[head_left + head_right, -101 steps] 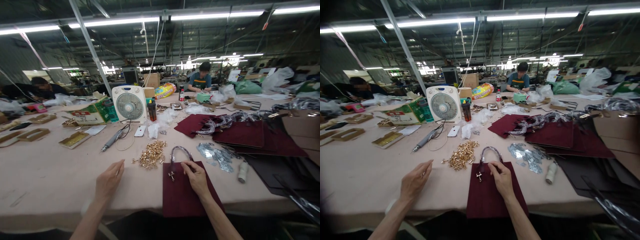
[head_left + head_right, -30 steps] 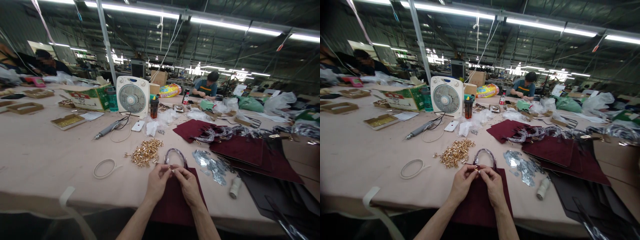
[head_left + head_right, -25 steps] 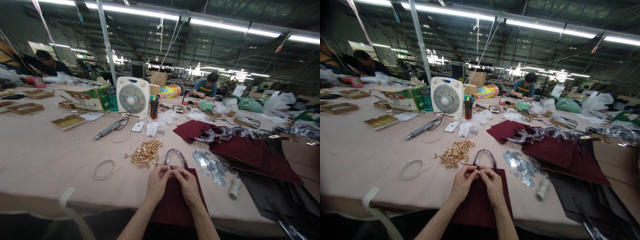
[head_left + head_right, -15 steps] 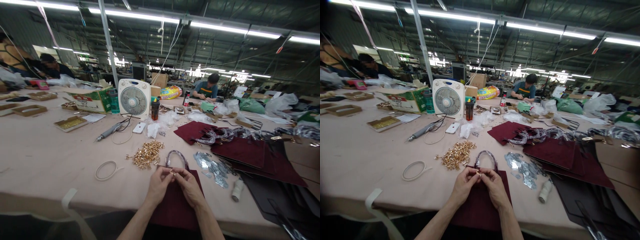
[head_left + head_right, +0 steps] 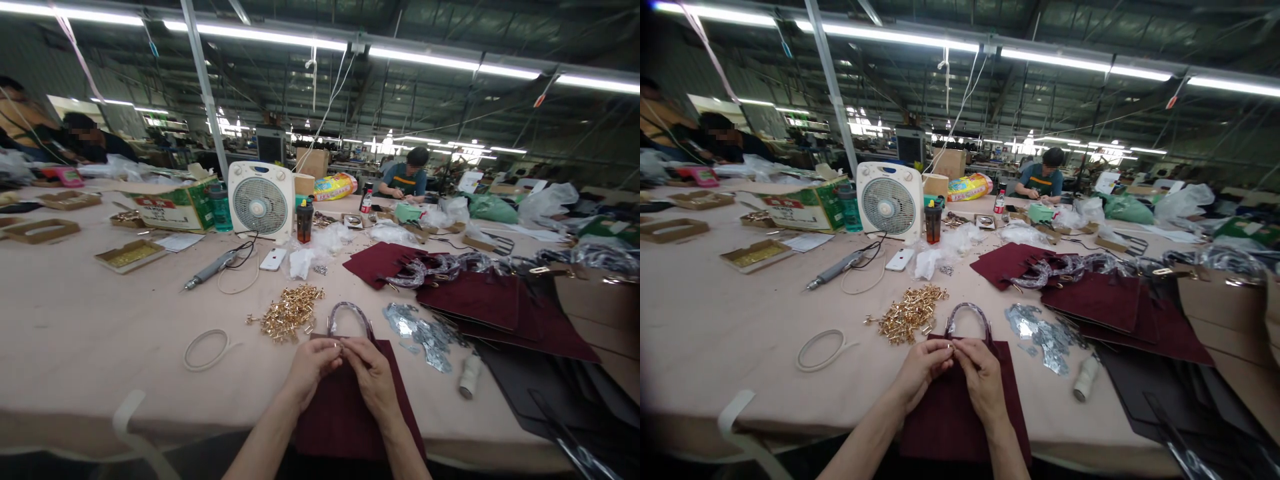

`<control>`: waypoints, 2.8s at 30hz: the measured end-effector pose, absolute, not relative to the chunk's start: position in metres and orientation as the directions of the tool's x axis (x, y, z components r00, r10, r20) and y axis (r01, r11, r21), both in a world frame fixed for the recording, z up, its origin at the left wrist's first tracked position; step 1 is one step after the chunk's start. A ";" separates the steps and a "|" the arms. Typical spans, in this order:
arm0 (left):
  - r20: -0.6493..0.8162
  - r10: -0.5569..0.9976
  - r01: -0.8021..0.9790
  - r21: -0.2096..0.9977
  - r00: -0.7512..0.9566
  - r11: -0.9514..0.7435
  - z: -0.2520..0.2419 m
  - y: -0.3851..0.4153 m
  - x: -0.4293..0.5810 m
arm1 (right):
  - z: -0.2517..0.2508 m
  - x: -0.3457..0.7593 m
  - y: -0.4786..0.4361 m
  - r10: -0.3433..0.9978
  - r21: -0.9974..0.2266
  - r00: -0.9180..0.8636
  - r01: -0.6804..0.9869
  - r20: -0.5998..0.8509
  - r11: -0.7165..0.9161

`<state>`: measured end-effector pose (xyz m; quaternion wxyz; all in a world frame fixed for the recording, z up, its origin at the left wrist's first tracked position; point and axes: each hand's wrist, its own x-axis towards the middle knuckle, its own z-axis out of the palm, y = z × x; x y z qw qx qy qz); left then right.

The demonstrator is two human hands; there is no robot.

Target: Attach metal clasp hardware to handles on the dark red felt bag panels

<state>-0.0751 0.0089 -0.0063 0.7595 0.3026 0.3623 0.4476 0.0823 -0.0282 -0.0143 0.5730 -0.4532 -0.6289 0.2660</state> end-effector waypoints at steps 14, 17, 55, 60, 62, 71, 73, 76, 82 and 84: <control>-0.269 0.930 -0.477 0.802 0.249 0.360 -0.013 0.004 -0.068 | -0.018 0.085 -0.025 0.901 -0.867 0.060 0.306 0.430 0.393; -0.183 0.967 -0.453 0.857 0.175 0.244 -0.016 0.000 -0.064 | -0.015 0.087 -0.025 0.931 -0.913 0.083 0.243 0.356 0.328; 0.236 0.953 0.079 0.971 -0.192 -0.224 -0.017 -0.026 -0.067 | -0.035 0.106 -0.020 0.847 -0.949 0.523 -0.207 0.096 0.236; 0.074 0.983 0.113 0.992 -0.166 -0.056 -0.024 -0.008 -0.082 | -0.042 0.109 -0.017 0.871 -0.917 0.486 -0.314 0.067 0.246; 0.004 0.990 0.045 0.999 -0.140 0.002 -0.018 0.003 -0.088 | -0.042 0.108 -0.017 0.883 -0.919 0.463 -0.313 0.074 0.241; -0.216 0.855 -0.435 0.787 0.471 0.438 0.019 0.016 -0.087 | -0.042 0.109 -0.023 0.880 -0.972 0.432 -0.025 0.198 0.232; -0.293 0.816 -0.440 0.726 0.498 0.529 0.017 0.011 -0.082 | -0.038 0.107 -0.026 0.887 -0.976 0.407 0.073 0.217 0.206; -0.357 0.753 -0.457 0.626 0.553 0.632 0.009 0.004 -0.081 | -0.030 0.105 -0.031 0.858 -0.946 0.407 0.214 0.314 0.244; -0.389 0.697 -0.453 0.553 0.602 0.700 0.001 -0.006 -0.091 | -0.017 0.117 -0.039 0.778 -0.823 0.359 0.463 0.515 0.330; -0.402 0.700 -0.448 0.558 0.590 0.698 0.000 -0.006 -0.092 | -0.016 0.123 -0.041 0.809 -0.796 0.264 0.488 0.525 0.357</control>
